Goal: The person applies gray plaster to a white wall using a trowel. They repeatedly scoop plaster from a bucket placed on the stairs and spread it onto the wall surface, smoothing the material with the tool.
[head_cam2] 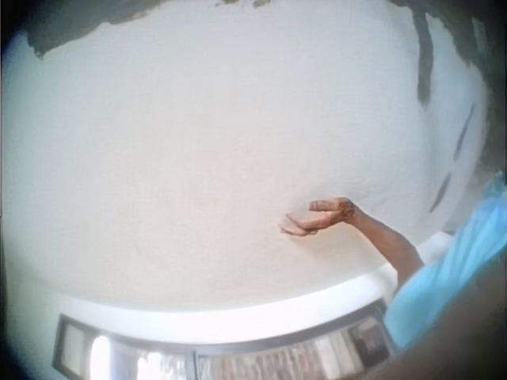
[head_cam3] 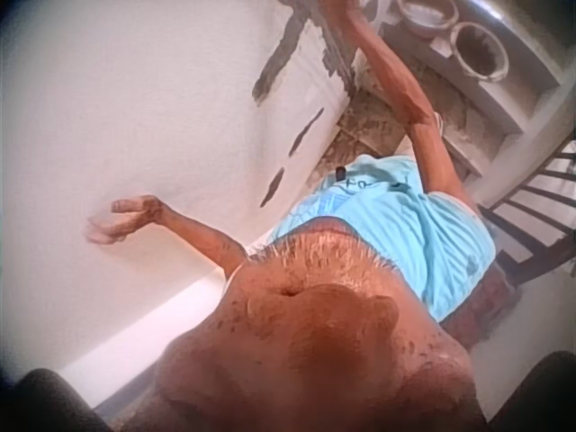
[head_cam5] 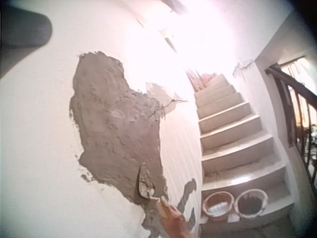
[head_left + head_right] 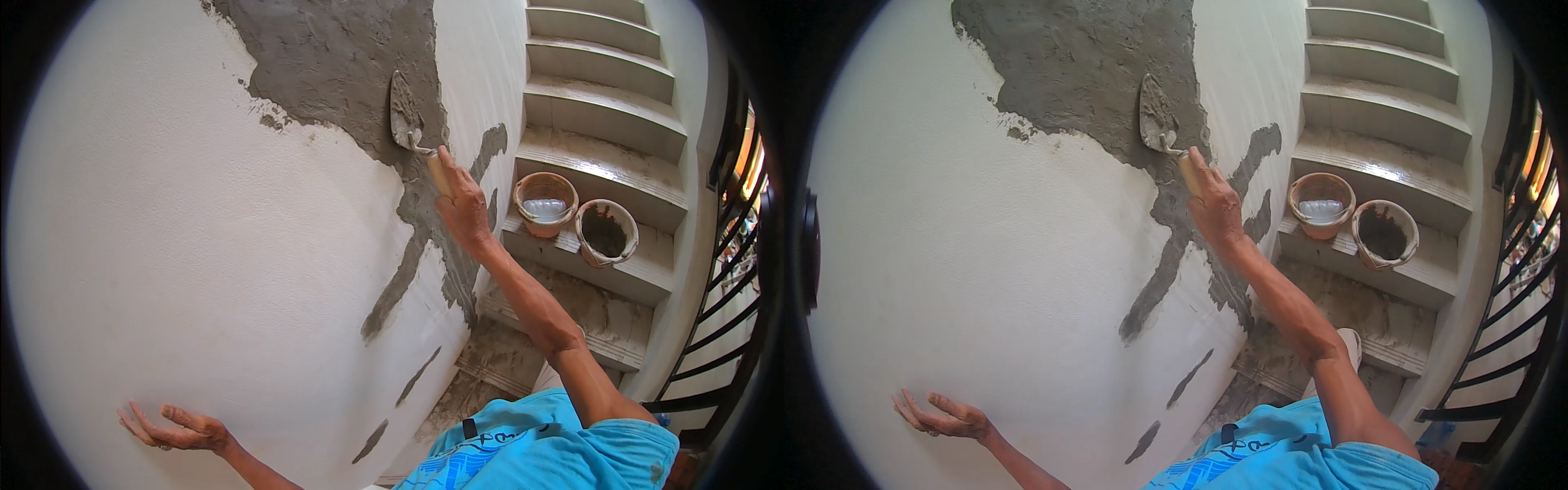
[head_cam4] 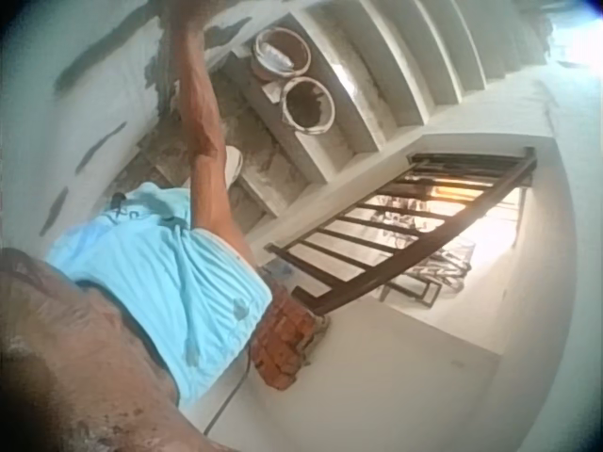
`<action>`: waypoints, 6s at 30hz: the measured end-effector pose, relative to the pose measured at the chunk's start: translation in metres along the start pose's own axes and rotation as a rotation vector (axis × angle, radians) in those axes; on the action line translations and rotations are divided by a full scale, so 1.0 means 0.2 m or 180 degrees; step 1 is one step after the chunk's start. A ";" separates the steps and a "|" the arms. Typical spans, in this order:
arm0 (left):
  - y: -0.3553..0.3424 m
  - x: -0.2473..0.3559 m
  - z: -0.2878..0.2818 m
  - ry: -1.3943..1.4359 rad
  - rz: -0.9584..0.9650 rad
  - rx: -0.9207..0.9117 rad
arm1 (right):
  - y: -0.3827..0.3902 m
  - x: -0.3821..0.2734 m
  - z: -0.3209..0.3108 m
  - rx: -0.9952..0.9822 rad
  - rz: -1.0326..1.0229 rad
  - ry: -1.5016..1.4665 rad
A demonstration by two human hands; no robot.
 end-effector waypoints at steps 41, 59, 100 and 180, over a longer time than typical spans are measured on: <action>0.00 -0.01 0.00 -0.0055 0.0046 0.0001 | 0.47 0.16 0.05 -0.0164 0.0482 0.0448; 0.02 -0.02 0.01 -0.0084 0.0032 0.0034 | 0.32 0.07 0.09 0.0036 0.0508 0.0435; 0.00 0.00 0.00 0.0089 0.0073 0.0085 | 0.66 0.29 -0.01 -0.0489 0.0568 0.0302; 0.00 -0.01 0.00 -0.0008 0.0091 0.0120 | 0.58 0.01 0.00 -0.0114 0.0543 0.0388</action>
Point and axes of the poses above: each hand's wrist, its own y-axis away from the middle knuckle, its own z-axis out of the palm, x = y × z, the point moved 8 cm from there along -y, towards the middle knuckle, and after that the axes turned 11 degrees about z, right-handed, at the moved point
